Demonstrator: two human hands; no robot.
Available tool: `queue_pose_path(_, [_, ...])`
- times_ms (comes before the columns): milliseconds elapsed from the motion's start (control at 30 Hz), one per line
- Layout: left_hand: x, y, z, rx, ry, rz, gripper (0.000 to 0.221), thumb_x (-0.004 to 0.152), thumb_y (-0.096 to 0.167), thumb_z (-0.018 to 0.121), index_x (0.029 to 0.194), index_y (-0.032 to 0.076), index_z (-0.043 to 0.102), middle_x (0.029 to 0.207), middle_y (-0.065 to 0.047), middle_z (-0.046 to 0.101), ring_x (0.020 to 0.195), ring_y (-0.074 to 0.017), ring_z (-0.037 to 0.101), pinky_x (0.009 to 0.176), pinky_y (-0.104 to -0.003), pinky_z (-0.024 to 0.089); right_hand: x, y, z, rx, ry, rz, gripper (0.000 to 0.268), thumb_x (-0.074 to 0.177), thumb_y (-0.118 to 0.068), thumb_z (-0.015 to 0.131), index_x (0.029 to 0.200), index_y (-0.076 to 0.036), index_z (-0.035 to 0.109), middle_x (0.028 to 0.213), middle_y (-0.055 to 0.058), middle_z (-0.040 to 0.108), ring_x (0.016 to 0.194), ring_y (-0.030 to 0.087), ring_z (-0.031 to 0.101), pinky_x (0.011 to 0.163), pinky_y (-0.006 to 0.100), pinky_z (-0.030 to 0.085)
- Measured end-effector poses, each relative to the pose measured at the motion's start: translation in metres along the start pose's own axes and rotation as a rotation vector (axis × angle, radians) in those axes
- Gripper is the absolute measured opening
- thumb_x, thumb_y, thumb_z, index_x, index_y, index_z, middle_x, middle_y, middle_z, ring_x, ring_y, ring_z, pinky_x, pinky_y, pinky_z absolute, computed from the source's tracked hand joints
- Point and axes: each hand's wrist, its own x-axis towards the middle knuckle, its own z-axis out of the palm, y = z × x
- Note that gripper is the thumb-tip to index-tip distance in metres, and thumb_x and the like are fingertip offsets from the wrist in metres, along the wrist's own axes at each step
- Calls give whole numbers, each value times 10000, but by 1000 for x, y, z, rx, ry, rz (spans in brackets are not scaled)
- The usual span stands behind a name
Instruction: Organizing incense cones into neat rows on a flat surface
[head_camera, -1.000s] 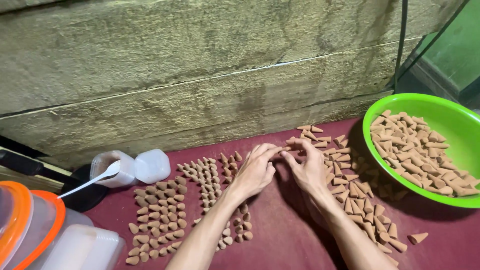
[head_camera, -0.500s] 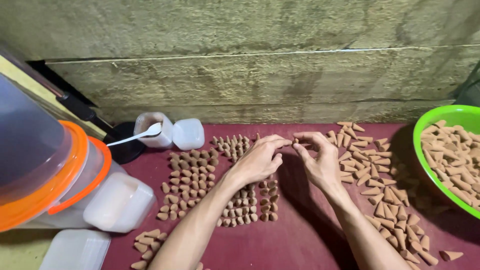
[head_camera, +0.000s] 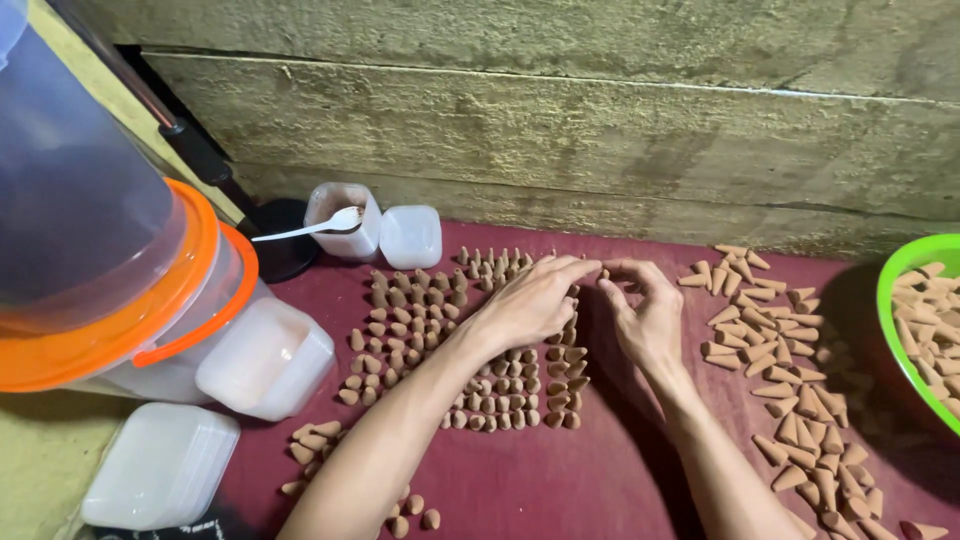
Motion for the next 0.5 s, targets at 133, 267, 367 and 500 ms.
queue_pose_path(133, [21, -45, 45, 240, -2, 29, 608, 820, -1, 570, 1427, 27, 561, 1321, -137, 621, 1240, -346, 569, 1009, -469, 480, 0, 9, 10, 64, -9, 159, 305, 879, -50, 787, 1178, -99, 754, 997, 129, 760, 960, 282, 737, 816, 402, 596])
queue_pose_path(267, [32, -65, 63, 466, 54, 101, 481, 836, 138, 649, 1314, 107, 605, 1244, -44, 596, 1201, -259, 523, 1008, -421, 452, -1, 25, 21, 76, 0, 195, 351, 864, -35, 790, 1208, -70, 727, 978, 157, 767, 942, 319, 750, 799, 438, 601])
queue_pose_path(367, [43, -93, 84, 512, 60, 114, 444, 813, 184, 668, 1250, 134, 608, 1215, -20, 576, 1196, -238, 500, 1016, -417, 431, -2, 32, 29, 64, -8, 217, 348, 855, -55, 803, 1192, -100, 730, 961, 132, 777, 932, 302, 758, 784, 428, 604])
queue_pose_path(500, [45, -94, 87, 542, 62, 121, 392, 811, 195, 669, 1199, 158, 624, 1178, -5, 585, 1181, -229, 496, 1030, -431, 410, -1, 44, 36, 22, -20, 187, 316, 860, -87, 803, 1166, -134, 740, 965, 101, 786, 933, 299, 761, 792, 431, 606])
